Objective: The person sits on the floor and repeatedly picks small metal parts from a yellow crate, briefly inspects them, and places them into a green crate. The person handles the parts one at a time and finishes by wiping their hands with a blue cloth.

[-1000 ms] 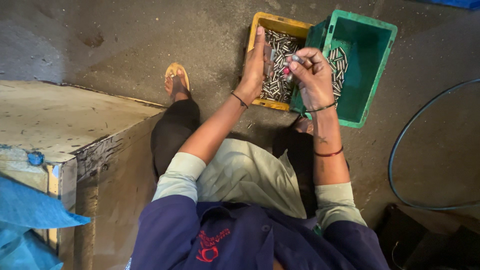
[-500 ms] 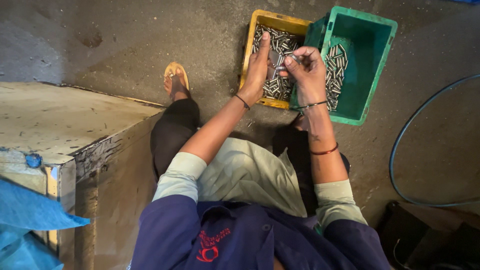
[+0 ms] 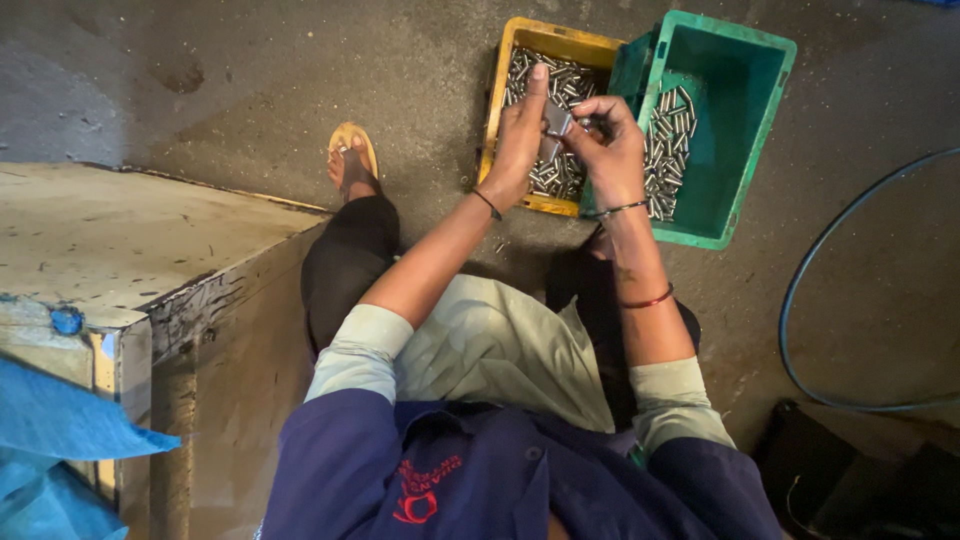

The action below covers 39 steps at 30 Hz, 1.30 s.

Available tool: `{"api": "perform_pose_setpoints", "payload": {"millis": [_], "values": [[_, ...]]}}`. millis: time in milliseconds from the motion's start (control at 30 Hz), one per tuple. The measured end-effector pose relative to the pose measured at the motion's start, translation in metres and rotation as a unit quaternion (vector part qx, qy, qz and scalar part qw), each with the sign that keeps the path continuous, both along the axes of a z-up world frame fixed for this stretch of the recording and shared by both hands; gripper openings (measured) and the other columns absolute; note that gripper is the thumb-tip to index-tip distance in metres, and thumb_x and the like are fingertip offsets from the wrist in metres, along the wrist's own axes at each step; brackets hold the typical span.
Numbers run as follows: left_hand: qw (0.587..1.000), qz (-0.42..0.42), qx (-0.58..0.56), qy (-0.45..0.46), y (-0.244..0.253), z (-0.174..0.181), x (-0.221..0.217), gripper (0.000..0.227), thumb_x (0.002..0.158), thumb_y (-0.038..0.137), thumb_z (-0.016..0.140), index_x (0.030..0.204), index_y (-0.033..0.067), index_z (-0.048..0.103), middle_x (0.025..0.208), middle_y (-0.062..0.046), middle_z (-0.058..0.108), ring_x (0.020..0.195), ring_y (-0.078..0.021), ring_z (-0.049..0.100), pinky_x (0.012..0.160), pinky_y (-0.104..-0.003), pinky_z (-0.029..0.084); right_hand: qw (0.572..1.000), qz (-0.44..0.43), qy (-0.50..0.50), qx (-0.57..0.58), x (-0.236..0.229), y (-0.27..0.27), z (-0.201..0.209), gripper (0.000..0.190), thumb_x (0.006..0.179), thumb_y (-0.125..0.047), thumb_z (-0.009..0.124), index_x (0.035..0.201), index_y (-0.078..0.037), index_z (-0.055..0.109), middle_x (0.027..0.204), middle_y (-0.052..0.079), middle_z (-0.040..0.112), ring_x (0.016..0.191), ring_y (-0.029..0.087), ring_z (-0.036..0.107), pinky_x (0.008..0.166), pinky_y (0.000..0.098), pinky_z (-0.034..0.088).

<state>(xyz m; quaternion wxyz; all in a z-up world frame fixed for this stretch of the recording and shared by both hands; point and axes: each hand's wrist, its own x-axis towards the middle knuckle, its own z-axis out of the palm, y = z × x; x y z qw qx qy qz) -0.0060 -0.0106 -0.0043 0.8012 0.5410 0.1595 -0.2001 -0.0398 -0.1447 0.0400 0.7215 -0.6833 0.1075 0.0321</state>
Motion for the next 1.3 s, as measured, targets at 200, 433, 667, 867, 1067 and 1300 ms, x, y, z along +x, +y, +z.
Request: {"api": "perform_pose_setpoints", "payload": {"millis": [200,433,667,867,1067,1300], "values": [[0.999,0.045,-0.027,0.013,0.009,0.003,0.0,0.064,0.091,0.077,0.047,0.071,0.0169,0.054,0.062,0.008,0.04,0.047,-0.0047,0.038,0.041,-0.022,0.032,0.985,0.057,-0.009,-0.161,0.003,-0.025,-0.003,0.022,0.096,0.002,0.077,0.113,-0.003,0.063,0.109,0.006,0.069,0.098,0.011,0.065,0.091,0.0266,0.056],[0.992,0.077,-0.092,0.051,0.007,-0.001,0.006,0.059,0.092,0.073,0.048,0.083,0.0152,0.054,0.067,0.005,0.046,0.051,-0.006,0.046,0.043,-0.024,0.041,0.969,0.004,-0.107,-0.223,0.005,-0.09,-0.001,0.025,0.102,0.002,0.077,0.124,-0.001,0.067,0.126,0.01,0.071,0.12,0.016,0.066,0.109,0.0295,0.051],[0.979,0.103,-0.157,0.076,-0.009,-0.02,0.006,0.044,0.098,0.058,0.058,0.092,0.0144,0.052,0.08,0.002,0.051,0.061,-0.0097,0.054,0.05,-0.026,0.049,0.966,-0.031,0.013,-0.255,0.02,-0.212,-0.11,0.022,0.101,-0.01,0.072,0.122,-0.006,0.067,0.116,0.01,0.077,0.105,0.015,0.073,0.088,0.0271,0.058],[0.984,0.073,-0.137,0.087,-0.015,-0.02,0.003,0.045,0.098,0.055,0.056,0.1,0.0109,0.059,0.086,0.0,0.058,0.075,-0.0114,0.062,0.061,-0.027,0.057,0.821,0.212,0.1,-0.52,-0.003,-0.229,-0.224,0.081,0.074,-0.053,0.087,0.141,-0.018,0.06,0.14,0.019,0.062,0.132,0.038,0.057,0.114,0.0499,0.047],[0.987,0.051,-0.126,0.085,-0.024,-0.03,0.002,0.048,0.098,0.052,0.059,0.11,0.0061,0.063,0.099,-0.003,0.063,0.09,-0.0121,0.065,0.069,-0.03,0.061,0.746,0.297,0.233,-0.549,-0.013,-0.227,-0.242,0.127,0.051,-0.059,0.096,0.155,-0.026,0.031,0.16,0.023,0.023,0.147,0.052,0.02,0.124,0.0593,0.021],[0.985,0.019,-0.152,0.078,-0.022,-0.046,-0.003,0.047,0.1,0.052,0.06,0.111,0.0069,0.064,0.101,-0.005,0.063,0.088,-0.016,0.064,0.07,-0.03,0.06,0.713,0.348,0.274,-0.544,-0.017,-0.198,-0.223,0.119,0.045,-0.06,0.093,0.147,-0.024,0.043,0.149,0.019,0.04,0.141,0.046,0.041,0.11,0.0591,0.044]]}}
